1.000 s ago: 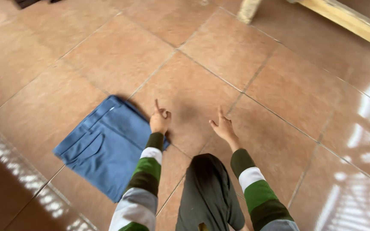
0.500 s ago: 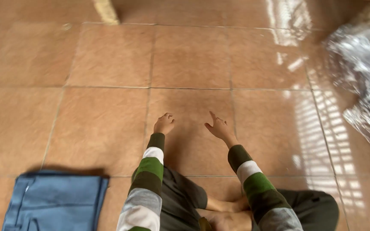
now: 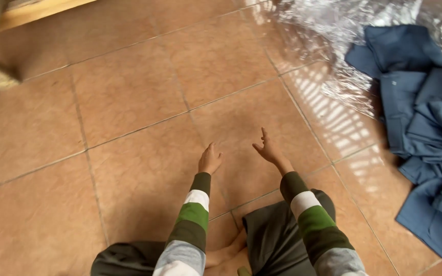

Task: Folding blue trousers into a compact rectangular shape on the floor.

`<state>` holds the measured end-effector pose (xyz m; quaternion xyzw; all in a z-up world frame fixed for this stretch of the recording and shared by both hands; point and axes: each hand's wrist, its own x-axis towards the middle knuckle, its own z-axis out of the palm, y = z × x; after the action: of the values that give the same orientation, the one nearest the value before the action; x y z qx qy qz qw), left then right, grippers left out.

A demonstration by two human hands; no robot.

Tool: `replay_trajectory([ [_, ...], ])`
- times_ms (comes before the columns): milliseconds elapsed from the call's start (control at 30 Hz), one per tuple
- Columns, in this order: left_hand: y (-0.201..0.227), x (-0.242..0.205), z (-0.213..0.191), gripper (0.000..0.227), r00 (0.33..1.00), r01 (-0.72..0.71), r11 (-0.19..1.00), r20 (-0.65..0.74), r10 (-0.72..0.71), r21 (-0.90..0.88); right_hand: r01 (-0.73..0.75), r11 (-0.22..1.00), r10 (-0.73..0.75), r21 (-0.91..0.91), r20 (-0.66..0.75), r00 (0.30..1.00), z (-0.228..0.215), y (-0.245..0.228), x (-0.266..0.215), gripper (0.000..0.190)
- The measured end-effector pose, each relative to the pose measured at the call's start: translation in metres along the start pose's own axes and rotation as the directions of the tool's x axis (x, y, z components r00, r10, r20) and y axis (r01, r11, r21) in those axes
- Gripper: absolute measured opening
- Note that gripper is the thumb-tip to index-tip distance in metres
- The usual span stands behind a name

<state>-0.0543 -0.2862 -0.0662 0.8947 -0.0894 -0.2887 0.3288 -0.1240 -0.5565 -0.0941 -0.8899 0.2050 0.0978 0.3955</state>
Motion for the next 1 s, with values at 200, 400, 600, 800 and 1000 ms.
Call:
replay_trajectory([
  [200, 0.086, 0.019, 0.084, 0.059, 0.980, -0.156, 0.987, 0.114, 0.160, -0.050, -0.225, 0.941, 0.183, -0.253, -0.179, 0.967, -0.066, 0.159, 0.029, 0.078],
  [400, 0.138, 0.055, 0.185, 0.049, 0.944, -0.231, 0.964, 0.209, 0.255, -0.133, -0.331, 0.924, 0.382, 0.192, -0.396, 0.835, -0.152, 0.211, -0.024, 0.076],
  [600, 0.200, 0.067, 0.244, 0.067, 0.903, -0.278, 0.946, 0.290, 0.316, -0.165, -0.335, 0.884, 0.466, 0.328, -0.546, 0.697, -0.206, 0.273, -0.048, 0.084],
  [800, 0.259, 0.056, 0.265, 0.079, 0.863, -0.351, 0.907, 0.294, 0.410, -0.234, -0.341, 0.852, 0.523, 0.397, -0.650, 0.551, -0.237, 0.332, -0.063, 0.093],
  [1000, 0.265, 0.049, 0.314, 0.080, 0.842, -0.334, 0.898, 0.339, 0.420, -0.285, -0.165, 0.836, 0.534, 0.522, -0.710, 0.459, -0.284, 0.329, -0.080, 0.094],
])
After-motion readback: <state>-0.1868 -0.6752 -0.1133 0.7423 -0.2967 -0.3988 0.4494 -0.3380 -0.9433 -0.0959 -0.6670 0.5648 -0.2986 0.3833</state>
